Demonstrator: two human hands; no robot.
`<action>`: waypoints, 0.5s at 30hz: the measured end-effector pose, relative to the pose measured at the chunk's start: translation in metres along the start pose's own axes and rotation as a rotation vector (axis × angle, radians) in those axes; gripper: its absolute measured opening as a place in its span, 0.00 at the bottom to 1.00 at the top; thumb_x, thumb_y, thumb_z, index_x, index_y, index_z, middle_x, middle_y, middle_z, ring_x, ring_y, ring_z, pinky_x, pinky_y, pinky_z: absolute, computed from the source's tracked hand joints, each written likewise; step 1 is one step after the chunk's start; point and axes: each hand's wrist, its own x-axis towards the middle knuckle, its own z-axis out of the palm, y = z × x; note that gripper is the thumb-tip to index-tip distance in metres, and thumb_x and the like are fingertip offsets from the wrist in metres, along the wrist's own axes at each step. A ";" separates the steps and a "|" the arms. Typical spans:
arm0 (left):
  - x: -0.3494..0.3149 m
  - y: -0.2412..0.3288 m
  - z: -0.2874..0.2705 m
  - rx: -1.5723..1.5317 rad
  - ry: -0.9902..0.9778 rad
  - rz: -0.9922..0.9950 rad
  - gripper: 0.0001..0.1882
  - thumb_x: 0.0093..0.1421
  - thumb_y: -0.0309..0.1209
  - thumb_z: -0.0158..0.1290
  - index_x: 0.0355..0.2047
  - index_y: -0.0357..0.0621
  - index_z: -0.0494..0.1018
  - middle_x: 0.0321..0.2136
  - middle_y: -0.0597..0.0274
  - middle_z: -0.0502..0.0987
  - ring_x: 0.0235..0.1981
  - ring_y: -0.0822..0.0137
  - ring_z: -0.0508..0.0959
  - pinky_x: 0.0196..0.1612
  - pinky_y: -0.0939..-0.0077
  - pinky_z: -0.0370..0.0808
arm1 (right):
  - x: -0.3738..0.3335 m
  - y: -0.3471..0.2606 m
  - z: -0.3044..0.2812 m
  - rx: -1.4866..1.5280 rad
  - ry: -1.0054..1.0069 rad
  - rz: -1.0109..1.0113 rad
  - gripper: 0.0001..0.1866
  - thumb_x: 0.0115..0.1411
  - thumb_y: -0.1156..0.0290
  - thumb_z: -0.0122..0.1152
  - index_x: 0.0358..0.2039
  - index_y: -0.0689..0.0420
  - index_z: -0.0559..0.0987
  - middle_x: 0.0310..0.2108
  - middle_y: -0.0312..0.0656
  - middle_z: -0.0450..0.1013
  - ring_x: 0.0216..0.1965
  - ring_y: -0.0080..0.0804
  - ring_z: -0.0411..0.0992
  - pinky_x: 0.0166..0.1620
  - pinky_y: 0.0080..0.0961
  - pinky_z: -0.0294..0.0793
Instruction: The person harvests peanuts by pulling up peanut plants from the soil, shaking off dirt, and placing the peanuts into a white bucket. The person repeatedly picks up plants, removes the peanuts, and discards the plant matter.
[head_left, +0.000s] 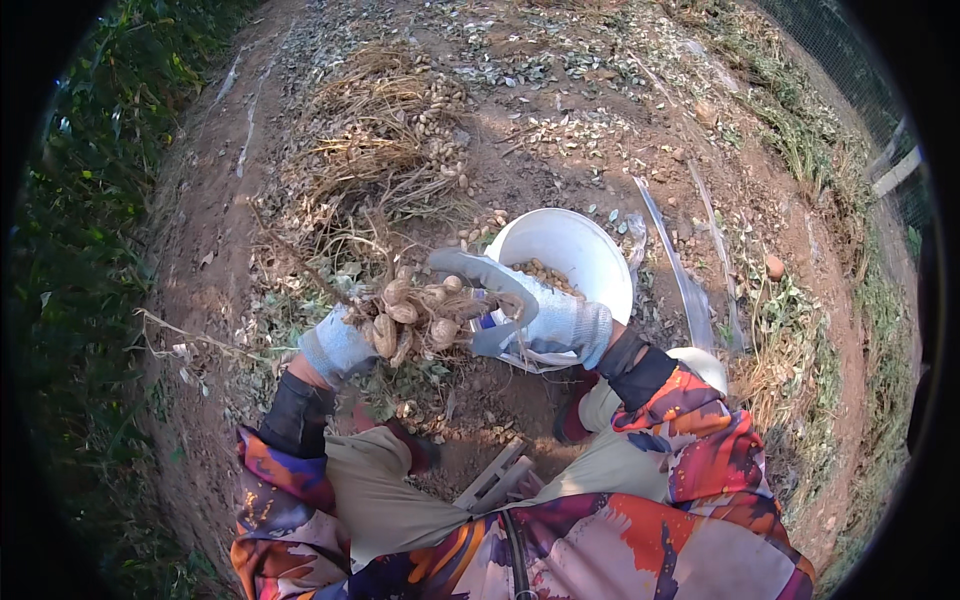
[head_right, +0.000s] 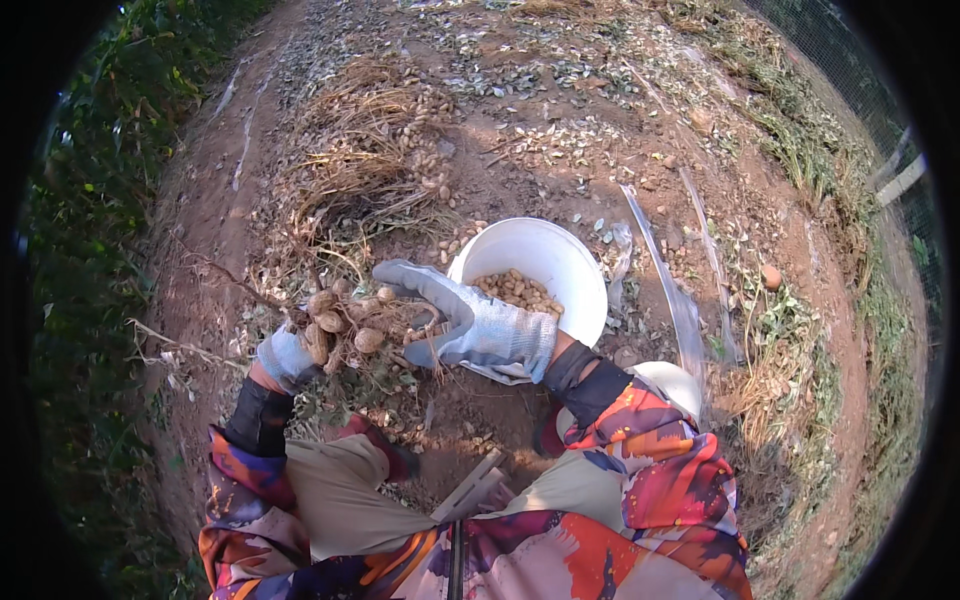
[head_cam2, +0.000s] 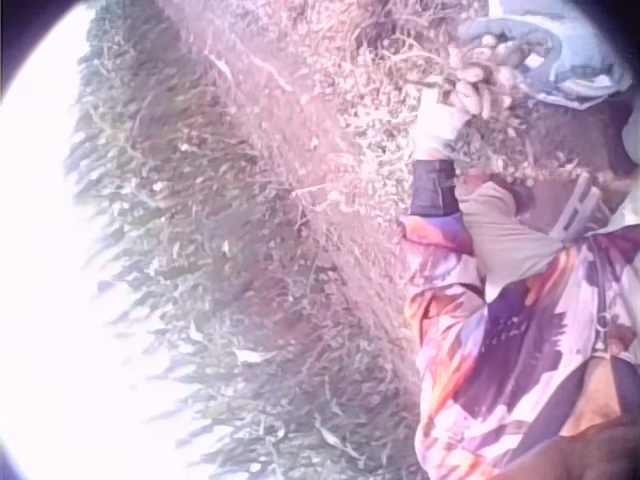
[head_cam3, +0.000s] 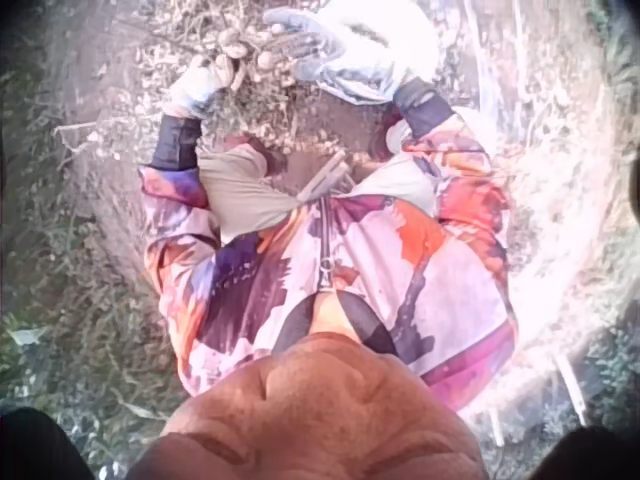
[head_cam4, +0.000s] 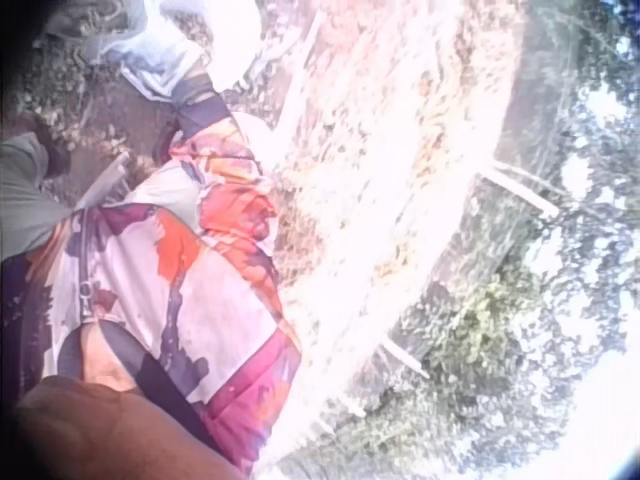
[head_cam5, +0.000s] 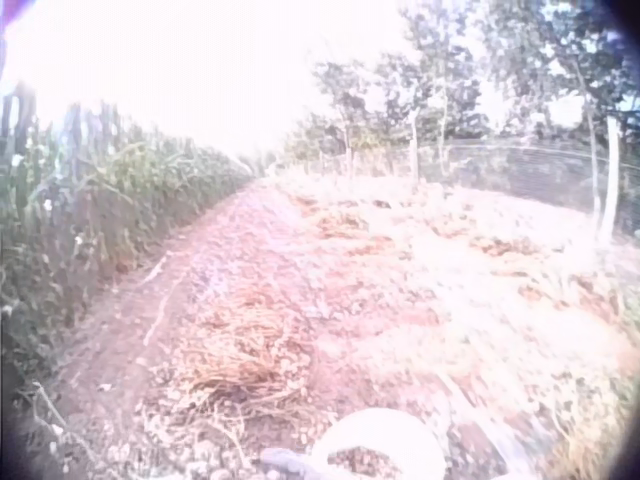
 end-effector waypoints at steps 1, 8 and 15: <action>0.010 0.010 0.016 0.313 0.001 0.032 0.23 0.63 0.28 0.34 0.59 0.42 0.53 0.51 0.60 0.65 0.43 0.73 0.70 0.41 0.83 0.70 | -0.005 -0.009 0.006 0.097 -0.009 0.057 0.43 0.49 0.66 0.64 0.61 0.52 0.50 0.60 0.38 0.51 0.60 0.31 0.50 0.57 0.29 0.57; 0.028 -0.009 0.008 0.435 0.237 0.010 0.17 0.47 0.19 0.51 0.40 0.40 0.68 0.32 0.65 0.73 0.33 0.73 0.72 0.35 0.78 0.71 | 0.007 -0.009 0.013 0.235 0.281 0.029 0.30 0.55 0.62 0.59 0.55 0.56 0.60 0.46 0.38 0.63 0.45 0.23 0.62 0.46 0.20 0.65; 0.034 0.021 0.034 0.368 0.356 -0.075 0.16 0.42 0.19 0.57 0.35 0.39 0.73 0.28 0.66 0.76 0.28 0.74 0.74 0.31 0.78 0.72 | 0.011 -0.017 0.021 0.217 0.435 0.179 0.26 0.52 0.59 0.62 0.46 0.56 0.65 0.33 0.33 0.68 0.30 0.16 0.66 0.28 0.15 0.69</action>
